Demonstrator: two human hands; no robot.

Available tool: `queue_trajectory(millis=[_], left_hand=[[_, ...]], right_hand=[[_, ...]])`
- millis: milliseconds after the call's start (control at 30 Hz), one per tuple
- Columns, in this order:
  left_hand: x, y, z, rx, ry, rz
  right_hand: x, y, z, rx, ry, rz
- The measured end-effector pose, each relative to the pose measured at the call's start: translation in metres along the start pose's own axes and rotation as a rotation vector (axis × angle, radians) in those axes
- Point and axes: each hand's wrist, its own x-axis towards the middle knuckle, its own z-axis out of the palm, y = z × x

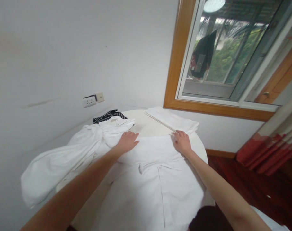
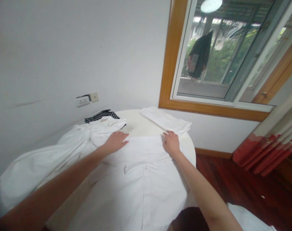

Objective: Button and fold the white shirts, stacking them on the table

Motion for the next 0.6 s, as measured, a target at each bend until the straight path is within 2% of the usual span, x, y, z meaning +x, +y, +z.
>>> queue_trajectory(millis=[133,200,300,367,467,600], left_hand=[[0.025,-0.017,-0.028,0.019,-0.350,0.003],[0.032,-0.022,-0.039,0.034,-0.429,0.017],[0.033,-0.028,-0.050,0.050,-0.424,0.086],[0.027,-0.036,-0.056,0.015,-0.363,0.147],[0.009,-0.048,-0.071,-0.173,-0.273,0.212],[-0.016,-0.050,-0.108,-0.350,-0.287,0.251]], right_hand=[[0.029,0.007,-0.009,-0.062,-0.169,-0.161],[0.042,0.009,-0.013,-0.119,-0.241,-0.183],[0.054,0.015,-0.022,-0.162,-0.305,-0.235],[0.057,0.024,-0.030,-0.129,-0.324,-0.266],[0.053,0.044,-0.049,0.042,-0.384,-0.258],[0.045,0.070,-0.085,0.311,-0.461,-0.287]])
